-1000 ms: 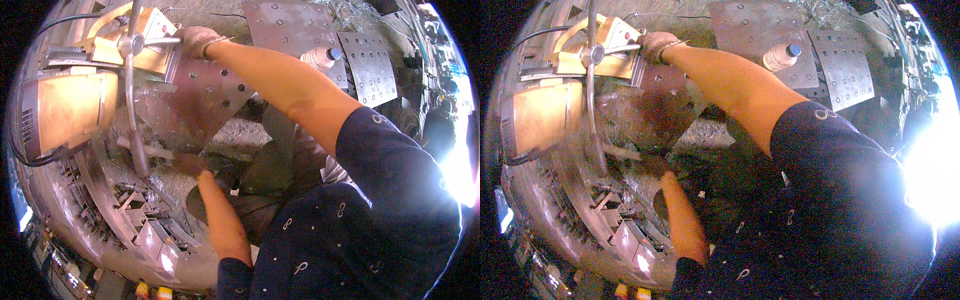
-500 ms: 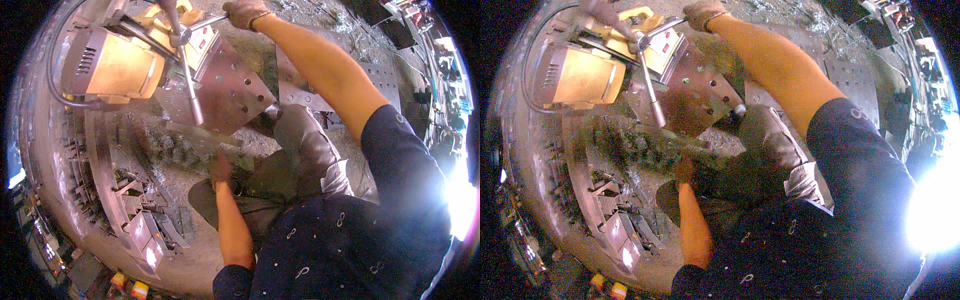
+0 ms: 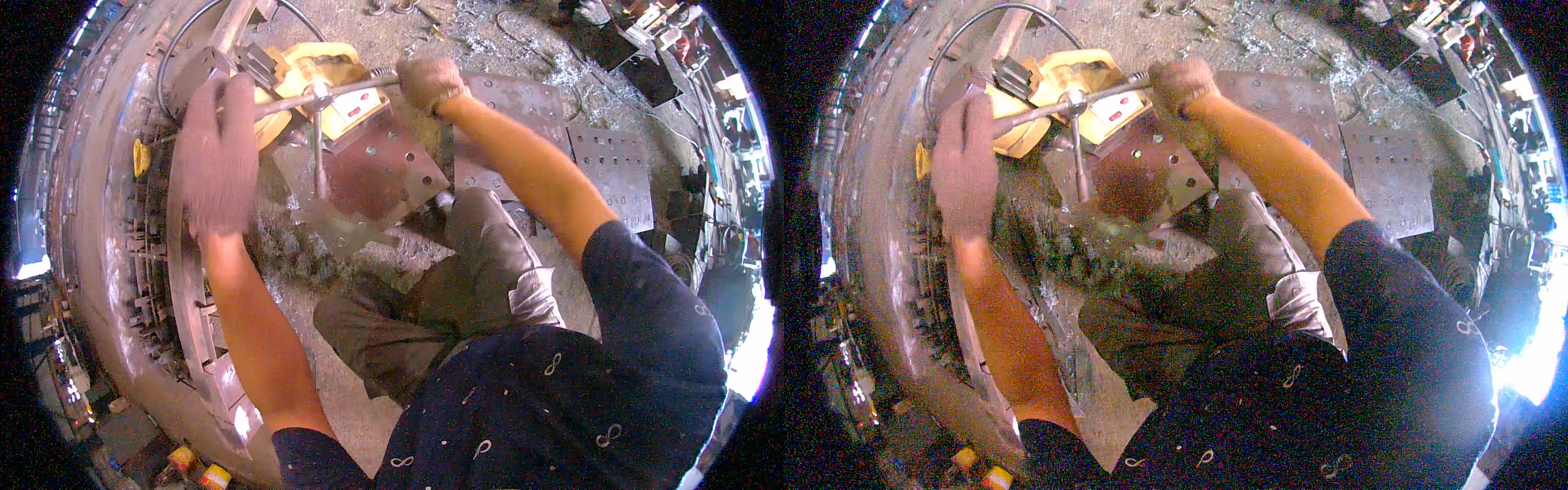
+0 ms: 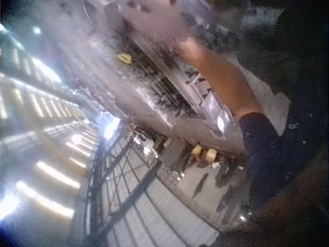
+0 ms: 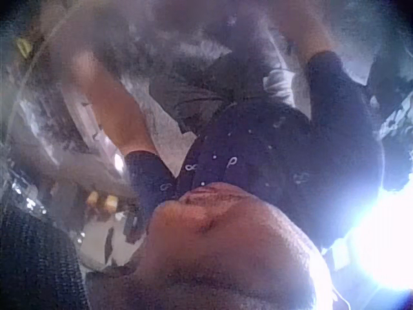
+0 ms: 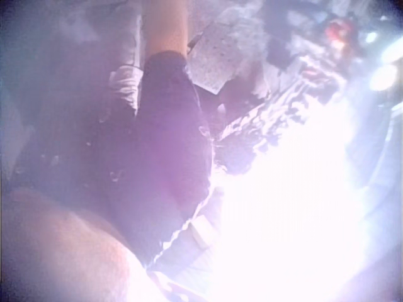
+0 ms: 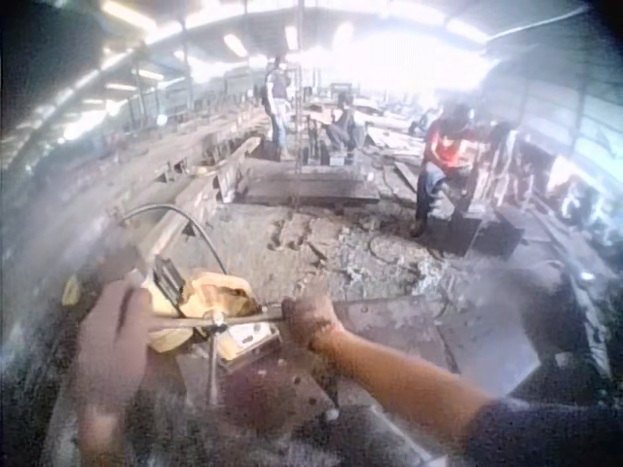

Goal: The person operates a yellow drill press to drill holes into a metal sheet. They pour liquid from a plastic bottle onto the drilling area, adjust the sheet, and then stack the finished pieces.

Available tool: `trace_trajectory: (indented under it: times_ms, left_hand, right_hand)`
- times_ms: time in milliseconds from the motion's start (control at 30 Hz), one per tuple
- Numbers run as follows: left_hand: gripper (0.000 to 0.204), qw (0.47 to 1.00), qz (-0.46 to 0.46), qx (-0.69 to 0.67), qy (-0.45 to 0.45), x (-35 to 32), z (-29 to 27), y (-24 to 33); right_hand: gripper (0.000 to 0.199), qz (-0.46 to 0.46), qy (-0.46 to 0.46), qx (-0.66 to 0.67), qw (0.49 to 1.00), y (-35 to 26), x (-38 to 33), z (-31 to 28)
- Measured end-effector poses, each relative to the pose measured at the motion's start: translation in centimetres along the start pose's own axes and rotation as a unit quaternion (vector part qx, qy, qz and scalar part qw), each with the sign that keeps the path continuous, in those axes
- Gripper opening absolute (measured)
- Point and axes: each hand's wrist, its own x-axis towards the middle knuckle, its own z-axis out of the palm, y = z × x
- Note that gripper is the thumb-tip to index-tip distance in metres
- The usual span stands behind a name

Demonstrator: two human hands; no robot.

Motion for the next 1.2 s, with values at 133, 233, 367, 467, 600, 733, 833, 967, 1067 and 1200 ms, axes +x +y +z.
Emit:
trace_trajectory:
  times_ms: [133,233,367,467,600,733,833,967,1067,1200]
  left_hand:
    - [0.063,0.985,-0.061,0.155,-0.050,4.4,0.4,-3.7]
    - [0.065,0.984,-0.021,0.178,0.009,4.0,1.4,-5.9]
    - [0.059,0.971,-0.050,0.225,0.062,1.3,0.4,-5.1]
    - [0.053,0.973,-0.037,0.203,0.109,-0.2,4.2,-4.3]
    - [0.046,0.969,-0.021,0.182,0.167,-2.0,7.1,-2.4]
    - [0.038,0.956,-0.029,0.259,0.138,0.3,5.8,-8.3]
    - [0.035,0.920,0.079,0.373,0.088,3.5,1.9,-12.8]
    - [0.040,0.925,0.075,0.365,0.077,3.7,1.4,-13.4]
    - [0.032,0.947,-0.030,0.306,0.090,3.0,4.6,-10.2]
    - [0.028,0.933,-0.017,0.347,0.099,1.1,7.1,-9.8]
  right_hand:
    - [0.024,-0.022,0.048,0.070,0.996,-1.8,-5.8,1.9]
    - [0.023,-0.034,0.053,0.078,0.995,-1.8,-6.5,1.7]
    - [0.024,-0.097,0.062,0.041,0.992,-1.0,-2.9,0.1]
    - [0.021,-0.185,0.210,-0.083,0.956,4.7,3.0,-1.0]
    - [0.021,-0.108,0.142,-0.153,0.972,6.1,8.0,-4.0]
    - [0.016,-0.118,0.189,-0.080,0.972,2.4,3.6,-1.8]
    - [0.018,-0.075,0.118,0.004,0.990,-3.2,-0.2,-1.9]
    - [0.019,-0.060,0.095,0.011,0.994,-4.4,-1.1,-1.4]
    - [0.018,-0.102,0.164,-0.018,0.981,0.9,4.1,-1.5]
    - [0.019,-0.111,0.166,-0.094,0.975,3.8,9.1,-3.8]
